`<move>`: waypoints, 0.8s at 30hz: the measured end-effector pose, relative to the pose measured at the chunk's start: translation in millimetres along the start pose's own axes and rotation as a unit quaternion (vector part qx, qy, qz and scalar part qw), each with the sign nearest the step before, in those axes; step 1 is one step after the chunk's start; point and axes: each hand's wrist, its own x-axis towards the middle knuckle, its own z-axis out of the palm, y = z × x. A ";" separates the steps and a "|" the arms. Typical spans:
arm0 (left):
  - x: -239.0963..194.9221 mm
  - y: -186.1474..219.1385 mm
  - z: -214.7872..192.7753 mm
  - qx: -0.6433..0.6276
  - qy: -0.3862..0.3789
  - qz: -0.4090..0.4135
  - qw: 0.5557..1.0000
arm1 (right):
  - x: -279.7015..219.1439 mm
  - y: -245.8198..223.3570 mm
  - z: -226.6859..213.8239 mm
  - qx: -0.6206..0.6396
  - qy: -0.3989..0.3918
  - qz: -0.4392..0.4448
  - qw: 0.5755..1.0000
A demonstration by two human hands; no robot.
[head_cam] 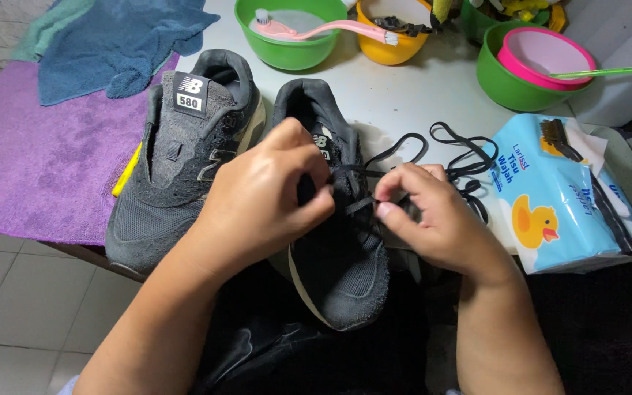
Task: The person removes the insole from a gray sneaker and then proceeds to thread a black shoelace through the eyelets of the shoe. They pull the lace through the holes and adjust the tension to secure the lacing.
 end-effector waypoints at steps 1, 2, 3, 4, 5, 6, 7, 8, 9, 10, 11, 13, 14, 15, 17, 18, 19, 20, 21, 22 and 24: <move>-0.5 -1.3 -0.6 -0.060 0.023 -0.023 0.998 | -1.6 -0.8 -2.7 0.134 0.003 0.067 0.989; -0.9 -2.5 -1.1 -0.119 0.046 -0.045 0.991 | -3.2 -1.6 -5.5 0.265 0.006 0.133 0.955; -1.4 -0.8 -1.4 -0.119 0.045 -0.045 0.991 | -1.1 -1.4 -8.3 0.265 0.006 0.133 0.955; -1.8 1.1 -1.7 -0.126 0.121 -0.009 0.985 | 1.1 -1.1 -11.3 0.319 0.034 0.127 0.938; -2.1 3.0 -1.8 -0.132 0.196 0.029 0.971 | 2.9 -0.9 -14.2 0.372 0.063 0.121 0.918; -0.4 8.4 -0.6 -0.131 0.195 0.030 0.972 | 8.5 -6.1 -17.9 0.372 0.064 0.121 0.918; 1.0 13.9 0.5 -0.095 0.224 0.089 0.966 | 13.9 -11.5 -21.4 0.412 0.049 0.097 0.905; 2.4 19.4 1.6 -0.058 0.250 0.149 0.955 | 19.3 -16.9 -25.0 0.450 0.033 0.073 0.890; 2.7 21.6 4.4 -0.058 0.250 0.150 0.955 | 22.5 -20.3 -31.1 0.450 0.035 0.073 0.890; 2.8 23.7 7.0 -0.102 0.165 0.140 0.971 | 25.6 -23.9 -37.0 0.423 0.021 0.052 0.904; 2.2 25.8 9.6 -0.144 0.079 0.128 0.978 | 29.0 -27.6 -42.8 0.396 0.006 0.031 0.918; -1.4 22.0 2.8 -0.315 0.012 0.037 0.948 | 31.3 -18.2 -59.4 0.344 0.016 0.025 0.938; -2.5 20.2 -0.6 -0.471 -0.059 -0.054 0.878 | 32.7 -13.2 -68.1 0.291 0.027 0.019 0.956; -3.9 12.9 -3.3 -0.471 -0.060 -0.053 0.878 | 29.5 -6.9 -77.5 0.291 0.029 0.020 0.956; -7.5 -2.5 -8.6 -0.664 0.090 -0.032 0.742 | 23.6 5.5 -95.4 0.218 0.052 0.081 0.971; -11.7 1.1 -17.6 -0.664 0.089 -0.032 0.742 | 15.7 19.1 -99.9 0.217 0.052 0.082 0.971; -15.5 5.1 -26.7 -0.703 0.134 0.000 0.699 | 8.6 33.3 -104.8 0.205 0.068 0.080 0.973; -19.4 9.0 -36.0 -0.737 0.178 0.031 0.652 | 1.7 47.3 -109.7 0.192 0.083 0.078 0.975; -22.7 1.3 -32.4 -0.737 0.178 0.032 0.652 | 1.3 48.7 -106.9 0.192 0.084 0.077 0.975; -26.1 -6.5 -28.7 -0.724 0.160 0.087 0.665 | 0.8 50.1 -103.9 0.249 0.117 0.093 0.957; -28.4 -4.9 -27.2 -0.711 0.139 0.141 0.675 | -1.8 39.8 -96.5 0.306 0.152 0.111 0.933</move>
